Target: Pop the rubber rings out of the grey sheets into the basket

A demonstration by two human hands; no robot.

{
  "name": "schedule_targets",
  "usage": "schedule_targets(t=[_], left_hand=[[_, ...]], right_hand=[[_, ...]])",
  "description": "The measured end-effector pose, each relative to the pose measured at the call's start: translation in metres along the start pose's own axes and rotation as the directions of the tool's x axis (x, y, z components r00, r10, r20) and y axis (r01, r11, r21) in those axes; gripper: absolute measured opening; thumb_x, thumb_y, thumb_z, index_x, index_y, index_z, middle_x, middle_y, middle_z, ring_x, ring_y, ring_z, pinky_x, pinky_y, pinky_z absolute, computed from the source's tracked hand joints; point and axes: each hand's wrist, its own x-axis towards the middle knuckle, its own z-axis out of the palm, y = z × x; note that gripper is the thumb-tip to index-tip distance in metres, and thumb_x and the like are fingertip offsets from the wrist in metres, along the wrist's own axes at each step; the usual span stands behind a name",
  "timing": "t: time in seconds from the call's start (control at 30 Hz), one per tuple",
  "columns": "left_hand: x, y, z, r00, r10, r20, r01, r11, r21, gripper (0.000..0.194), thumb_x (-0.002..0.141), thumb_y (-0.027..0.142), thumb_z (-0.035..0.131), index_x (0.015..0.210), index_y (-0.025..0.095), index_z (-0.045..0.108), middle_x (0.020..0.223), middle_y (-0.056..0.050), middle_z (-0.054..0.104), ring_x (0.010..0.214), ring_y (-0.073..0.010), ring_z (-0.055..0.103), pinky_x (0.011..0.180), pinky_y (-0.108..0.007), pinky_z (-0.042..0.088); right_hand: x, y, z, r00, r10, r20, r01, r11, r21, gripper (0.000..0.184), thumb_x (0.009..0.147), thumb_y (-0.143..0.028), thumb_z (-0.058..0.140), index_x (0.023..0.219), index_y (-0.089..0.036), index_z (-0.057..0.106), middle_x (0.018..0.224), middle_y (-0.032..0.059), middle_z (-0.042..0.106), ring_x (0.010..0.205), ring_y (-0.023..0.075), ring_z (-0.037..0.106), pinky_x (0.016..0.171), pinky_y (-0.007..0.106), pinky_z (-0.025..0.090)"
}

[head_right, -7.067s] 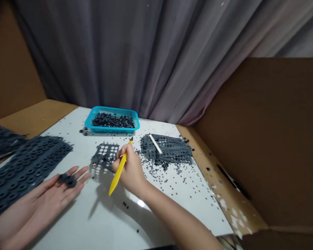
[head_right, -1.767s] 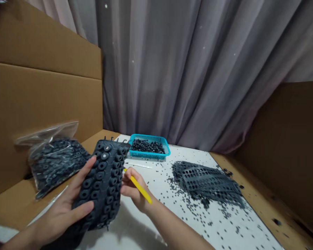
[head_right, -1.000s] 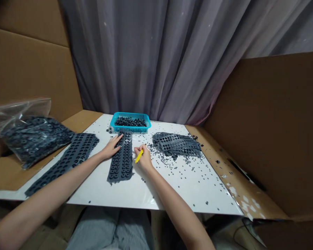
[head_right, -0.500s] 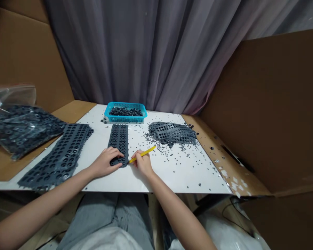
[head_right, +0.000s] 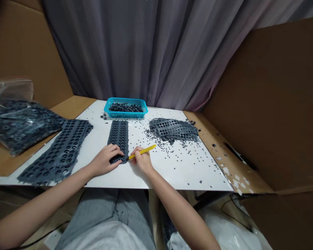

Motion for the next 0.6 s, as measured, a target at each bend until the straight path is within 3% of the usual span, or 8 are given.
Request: schedule_targets(t=[0.17,0.33,0.6], left_hand=[[0.0002,0.0002,-0.0004,1.000,0.014,0.011,-0.014,1.000,-0.004,0.019,0.080,0.025,0.053,0.098,0.021,0.058,0.094,-0.005,0.056,0.089,-0.0215,0.048,0.079,-0.035,0.038],[0.0003,-0.0004,0.0003,1.000,0.020,0.011,-0.020,1.000,-0.007,0.019,0.080,0.025,0.053,0.098,0.020,0.058,0.094,-0.005,0.057,0.088,-0.0215,0.049,0.079,-0.035,0.039],[-0.0014,0.0017,0.0001,1.000,0.027,0.005,-0.027,0.999,0.031,0.021,0.081,0.024,0.052,0.101,0.021,0.059,0.094,-0.005,0.057,0.089,-0.0216,0.049,0.078,-0.035,0.039]], right_hand=[[-0.0014,-0.0013,0.0005,0.999,-0.038,0.018,0.039,0.998,-0.050,0.015,0.069,-0.017,0.040,0.060,-0.018,0.052,0.046,-0.0019,0.053,0.039,0.0108,0.048,0.041,0.021,0.037],[-0.0008,-0.0022,0.0007,1.000,0.004,0.026,-0.003,1.000,-0.019,0.016,0.070,-0.018,0.039,0.062,-0.018,0.053,0.047,-0.0015,0.054,0.040,0.0119,0.049,0.042,0.022,0.039],[-0.0012,-0.0003,0.0023,0.995,-0.081,0.064,0.087,0.991,-0.103,0.016,0.072,-0.016,0.040,0.059,-0.020,0.048,0.045,-0.0026,0.048,0.042,0.0110,0.045,0.045,0.022,0.035]])
